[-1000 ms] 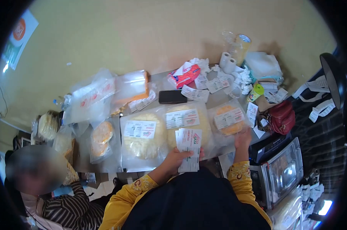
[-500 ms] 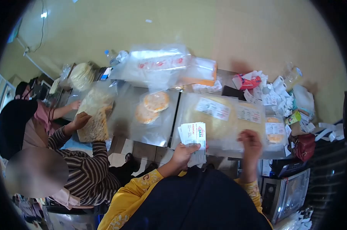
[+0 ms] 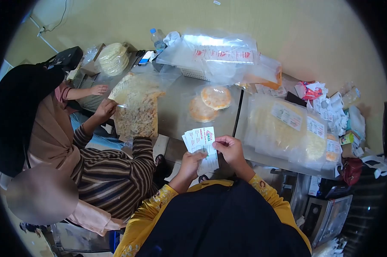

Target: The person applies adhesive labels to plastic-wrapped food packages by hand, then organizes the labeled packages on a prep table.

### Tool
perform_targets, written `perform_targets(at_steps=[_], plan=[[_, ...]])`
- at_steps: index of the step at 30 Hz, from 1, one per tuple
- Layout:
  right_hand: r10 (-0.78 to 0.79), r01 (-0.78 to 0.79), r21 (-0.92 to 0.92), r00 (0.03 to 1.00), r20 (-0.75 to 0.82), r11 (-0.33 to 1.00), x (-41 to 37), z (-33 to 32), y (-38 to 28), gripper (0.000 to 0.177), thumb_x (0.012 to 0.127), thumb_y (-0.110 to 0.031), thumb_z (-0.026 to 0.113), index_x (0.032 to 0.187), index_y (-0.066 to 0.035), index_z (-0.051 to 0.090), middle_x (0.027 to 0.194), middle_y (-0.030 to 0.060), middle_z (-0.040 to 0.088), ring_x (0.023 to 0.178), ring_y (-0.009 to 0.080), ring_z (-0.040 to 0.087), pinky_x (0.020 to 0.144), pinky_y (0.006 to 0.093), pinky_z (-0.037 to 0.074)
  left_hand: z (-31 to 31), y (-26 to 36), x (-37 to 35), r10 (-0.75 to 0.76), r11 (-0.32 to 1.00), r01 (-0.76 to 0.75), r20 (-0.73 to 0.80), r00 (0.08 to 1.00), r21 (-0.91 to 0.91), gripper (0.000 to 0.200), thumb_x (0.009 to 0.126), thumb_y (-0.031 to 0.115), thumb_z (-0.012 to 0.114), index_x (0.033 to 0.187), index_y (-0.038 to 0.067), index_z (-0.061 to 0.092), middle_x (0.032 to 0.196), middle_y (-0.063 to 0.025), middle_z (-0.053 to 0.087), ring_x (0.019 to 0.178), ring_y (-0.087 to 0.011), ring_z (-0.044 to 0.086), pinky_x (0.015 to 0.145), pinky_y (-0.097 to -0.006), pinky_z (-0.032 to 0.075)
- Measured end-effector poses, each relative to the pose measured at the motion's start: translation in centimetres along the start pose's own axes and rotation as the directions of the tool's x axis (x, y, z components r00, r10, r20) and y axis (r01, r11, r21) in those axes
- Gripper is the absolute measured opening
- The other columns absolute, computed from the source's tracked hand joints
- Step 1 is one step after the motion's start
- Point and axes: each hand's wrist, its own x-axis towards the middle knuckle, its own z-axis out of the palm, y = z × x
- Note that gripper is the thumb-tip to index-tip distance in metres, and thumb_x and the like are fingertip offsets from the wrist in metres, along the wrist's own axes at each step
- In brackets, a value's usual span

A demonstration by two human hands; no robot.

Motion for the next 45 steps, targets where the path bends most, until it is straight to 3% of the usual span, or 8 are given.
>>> perform_targets(at_steps=[7, 10, 13, 16, 22, 28, 35, 45], plan=[[0.053, -0.051, 0.052, 0.998, -0.039, 0.997, 2.8, 0.7, 4.0, 0.008, 0.083, -0.006, 0.059, 0.087, -0.001, 0.055, 0.075, 0.0035, 0.059, 0.060, 0.0089, 0.054, 0.054, 0.0221, 0.044, -2.0, 0.5, 2.3, -0.139, 0.972, 0.125, -0.060, 0.989, -0.198, 0.034, 0.084, 0.005, 0.048, 0.117, -0.006, 0.048, 0.106, -0.0173, 0.059, 0.093, -0.0305, 0.060, 0.083, -0.0427, 0.049], [0.331, -0.273, 0.260, 0.919, -0.212, 0.926, 4.5, 0.2, 6.2, 0.008, 0.084, -0.006, 0.055, 0.087, -0.004, 0.049, 0.078, 0.0049, 0.057, 0.059, 0.0122, 0.054, 0.052, 0.0244, 0.045, -2.1, -0.4, 4.4, -0.101, 0.977, 0.062, -0.186, 0.977, -0.205, 0.032, 0.088, 0.007, 0.045, 0.118, -0.004, 0.048, 0.107, -0.0148, 0.059, 0.092, -0.0284, 0.061, 0.080, -0.0411, 0.050], [0.354, -0.241, 0.299, 0.837, -0.418, 0.923, 7.2, -1.5, 10.2, 0.010, 0.083, -0.006, 0.054, 0.088, -0.005, 0.045, 0.080, 0.0067, 0.057, 0.059, 0.0156, 0.056, 0.048, 0.0264, 0.045, -1.7, 0.3, 6.2, -0.077, 0.996, 0.057, -0.350, 0.934, -0.067, 0.026, 0.089, 0.007, 0.047, 0.112, -0.001, 0.054, 0.102, -0.0109, 0.062, 0.083, -0.0211, 0.062, 0.073, -0.0341, 0.050], [0.448, -0.168, 0.499, 0.729, -0.518, 0.850, 9.4, -1.6, 9.8, 0.014, 0.081, -0.007, 0.057, 0.093, -0.003, 0.049, 0.076, 0.0057, 0.056, 0.056, 0.0117, 0.052, 0.043, 0.0239, 0.042, -2.2, 0.1, 9.0, 0.020, 0.995, 0.014, -0.337, 0.941, 0.100, 0.026, 0.089, 0.007, 0.047, 0.113, 0.000, 0.054, 0.101, -0.0101, 0.062, 0.081, -0.0192, 0.061, 0.071, -0.0328, 0.050], [0.335, -0.088, 0.398, 0.720, -0.608, 0.913, 12.8, -2.2, 10.0, 0.019, 0.083, -0.005, 0.054, 0.101, -0.002, 0.047, 0.075, 0.0057, 0.057, 0.050, 0.0113, 0.051, 0.036, 0.0255, 0.037, -1.5, 0.7, 11.6, 0.087, 0.970, -0.012, -0.305, 0.948, 0.241, 0.027, 0.090, 0.009, 0.047, 0.115, 0.001, 0.053, 0.098, -0.0096, 0.063, 0.080, -0.0194, 0.061, 0.067, -0.0327, 0.051], [0.452, -0.339, 0.305, 0.739, -0.499, 0.890, 8.7, -2.5, 8.7, 0.015, 0.085, -0.006, 0.052, 0.099, -0.003, 0.048, 0.072, 0.0042, 0.056, 0.045, 0.0094, 0.050, 0.037, 0.0231, 0.041, -2.6, 2.2, 13.4, -0.100, 0.973, 0.147, -0.245, 0.964, 0.180, 0.026, 0.089, 0.015, 0.051, 0.112, 0.002, 0.054, 0.089, -0.0126, 0.064, 0.071, -0.0199, 0.062, 0.062, -0.0324, 0.052], [0.414, -0.264, 0.342, 0.756, -0.507, 0.902, 9.0, -3.9, 8.7, 0.010, 0.085, -0.009, 0.053, 0.093, -0.004, 0.051, 0.067, 0.0031, 0.054, 0.045, 0.0095, 0.050, 0.037, 0.0232, 0.041, -3.3, 3.6, 16.7, -0.227, 0.910, 0.258, -0.130, 0.965, 0.324, 0.027, 0.089, 0.023, 0.055, 0.107, 0.003, 0.055, 0.082, -0.0106, 0.065, 0.063, -0.0174, 0.061, 0.057, -0.0294, 0.050], [0.412, -0.213, 0.419, 0.779, -0.473, 0.883, 12.9, -4.9, 8.7, 0.008, 0.085, -0.010, 0.054, 0.088, -0.003, 0.055, 0.065, 0.0035, 0.055, 0.042, 0.0095, 0.048, 0.037, 0.0232, 0.039, -3.8, 3.4, 16.1, -0.185, 0.892, 0.204, -0.086, 0.979, 0.404, 0.030, 0.090, 0.027, 0.052, 0.108, 0.003, 0.057, 0.087, -0.0087, 0.065, 0.069, -0.0168, 0.060, 0.061, -0.0297, 0.048]])
